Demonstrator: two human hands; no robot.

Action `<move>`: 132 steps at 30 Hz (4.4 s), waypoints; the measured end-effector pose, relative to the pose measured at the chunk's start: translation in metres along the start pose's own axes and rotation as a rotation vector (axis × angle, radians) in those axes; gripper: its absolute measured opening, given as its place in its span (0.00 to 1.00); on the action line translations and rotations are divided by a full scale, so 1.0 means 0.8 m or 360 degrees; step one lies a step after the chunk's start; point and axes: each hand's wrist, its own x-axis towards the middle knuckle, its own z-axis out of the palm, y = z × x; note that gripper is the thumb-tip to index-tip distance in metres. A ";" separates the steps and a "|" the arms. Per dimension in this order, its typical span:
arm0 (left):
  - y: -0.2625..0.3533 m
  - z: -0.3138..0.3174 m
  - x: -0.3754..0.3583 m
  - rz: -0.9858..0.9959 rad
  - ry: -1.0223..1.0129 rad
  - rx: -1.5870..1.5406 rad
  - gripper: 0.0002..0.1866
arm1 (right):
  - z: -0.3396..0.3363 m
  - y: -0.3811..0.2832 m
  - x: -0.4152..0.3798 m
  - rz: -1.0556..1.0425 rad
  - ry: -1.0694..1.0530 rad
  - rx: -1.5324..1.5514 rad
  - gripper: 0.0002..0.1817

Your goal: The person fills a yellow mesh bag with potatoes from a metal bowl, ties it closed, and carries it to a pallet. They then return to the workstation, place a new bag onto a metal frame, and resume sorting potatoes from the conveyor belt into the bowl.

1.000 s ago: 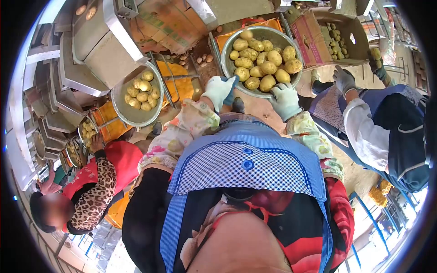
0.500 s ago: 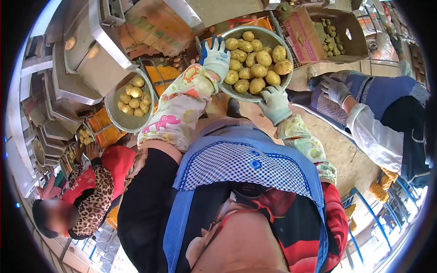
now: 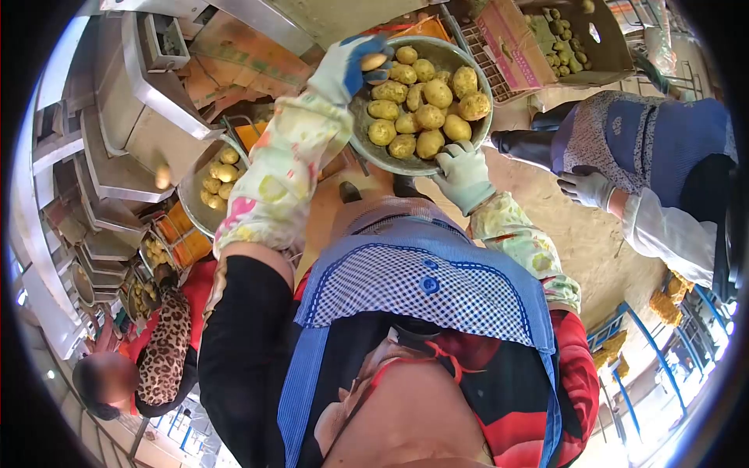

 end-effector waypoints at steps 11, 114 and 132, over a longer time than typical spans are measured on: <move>-0.043 0.093 0.105 0.0069 -0.0104 0.3215 0.12 | -0.009 -0.002 0.000 0.0030 -0.0084 0.0022 0.13; -0.085 -0.136 -0.345 -0.0081 0.0088 -0.1779 0.27 | 0.005 -0.094 0.020 -0.0045 -0.0460 0.0180 0.14; -0.055 -0.330 -0.534 0.1072 0.1089 -0.1997 0.36 | 0.043 -0.180 0.058 -0.0130 -0.0734 0.0233 0.15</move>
